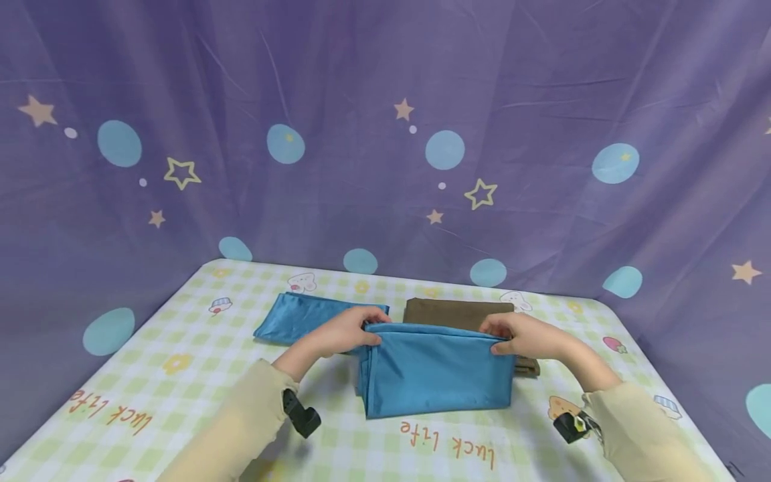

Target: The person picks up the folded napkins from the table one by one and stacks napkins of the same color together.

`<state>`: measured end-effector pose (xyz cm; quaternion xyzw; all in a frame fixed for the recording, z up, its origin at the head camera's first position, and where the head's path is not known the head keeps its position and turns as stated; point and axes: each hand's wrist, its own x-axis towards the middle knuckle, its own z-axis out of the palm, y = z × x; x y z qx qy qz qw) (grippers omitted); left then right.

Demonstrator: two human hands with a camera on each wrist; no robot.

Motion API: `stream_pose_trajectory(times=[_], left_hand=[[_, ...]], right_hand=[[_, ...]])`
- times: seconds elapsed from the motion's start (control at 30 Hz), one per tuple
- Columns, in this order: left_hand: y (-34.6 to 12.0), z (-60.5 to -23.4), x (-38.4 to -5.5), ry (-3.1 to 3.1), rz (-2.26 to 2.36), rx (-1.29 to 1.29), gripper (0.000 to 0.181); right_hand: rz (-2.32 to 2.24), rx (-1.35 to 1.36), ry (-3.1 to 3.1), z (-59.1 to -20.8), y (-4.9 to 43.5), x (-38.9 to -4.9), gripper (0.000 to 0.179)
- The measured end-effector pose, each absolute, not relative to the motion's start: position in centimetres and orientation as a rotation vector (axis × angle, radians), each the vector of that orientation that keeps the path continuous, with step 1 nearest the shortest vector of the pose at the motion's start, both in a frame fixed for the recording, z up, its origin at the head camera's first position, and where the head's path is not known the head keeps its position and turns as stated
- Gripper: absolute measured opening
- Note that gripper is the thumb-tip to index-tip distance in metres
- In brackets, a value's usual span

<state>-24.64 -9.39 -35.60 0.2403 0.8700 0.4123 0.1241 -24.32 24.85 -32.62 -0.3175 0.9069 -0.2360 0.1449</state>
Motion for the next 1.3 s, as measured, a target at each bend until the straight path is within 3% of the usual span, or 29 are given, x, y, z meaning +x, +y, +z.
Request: stream_pose_trajectory(times=[0.97,1.3], left_hand=[[-16.0,-33.2,-26.0,2.661,1.405,0.613,0.026],[-18.9,-32.6,-26.7,2.724,1.466,0.410,0.027]], right_hand=[[-0.658,-1.034,2.655,-30.2,18.0,-26.2,0.024],[-0.562,-1.048,2.730,-29.4,14.5,-27.5,0.030]])
